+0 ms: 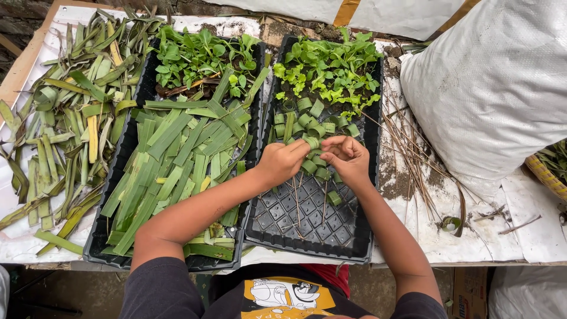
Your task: Wrapping small plant cuttings with long green leaves to create bundles on a processing table.
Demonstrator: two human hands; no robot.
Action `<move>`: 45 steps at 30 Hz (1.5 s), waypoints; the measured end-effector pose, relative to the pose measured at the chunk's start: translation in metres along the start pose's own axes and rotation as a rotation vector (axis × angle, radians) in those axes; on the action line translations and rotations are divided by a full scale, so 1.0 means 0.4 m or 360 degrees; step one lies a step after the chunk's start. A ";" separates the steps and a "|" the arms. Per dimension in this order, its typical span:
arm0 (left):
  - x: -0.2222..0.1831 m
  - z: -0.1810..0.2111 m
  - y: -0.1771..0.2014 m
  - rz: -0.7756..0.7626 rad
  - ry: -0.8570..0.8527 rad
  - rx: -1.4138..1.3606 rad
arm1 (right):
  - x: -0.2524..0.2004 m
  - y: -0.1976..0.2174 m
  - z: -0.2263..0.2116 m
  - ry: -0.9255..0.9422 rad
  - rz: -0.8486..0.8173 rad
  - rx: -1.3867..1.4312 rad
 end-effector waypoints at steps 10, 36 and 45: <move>-0.025 -0.025 -0.039 -0.0054 -0.0344 0.0193 | 0.003 -0.024 -0.041 0.0371 0.0136 -0.0584; -0.088 -0.086 -0.086 -0.0409 -0.0673 0.0278 | -0.012 -0.057 -0.021 -0.0673 0.0081 -0.0543; -0.097 -0.083 -0.107 -0.0248 -0.0627 0.0249 | 0.008 -0.068 -0.046 -0.0668 0.0145 -0.0352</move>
Point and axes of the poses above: each hand's wrist, its own x-axis towards the middle knuckle, its own y-axis out of the back of the hand, z = x × y, the point moved 1 cm from there along x, towards the middle knuckle, and after that the axes turned 8 degrees about -x, right-handed, at the moved point
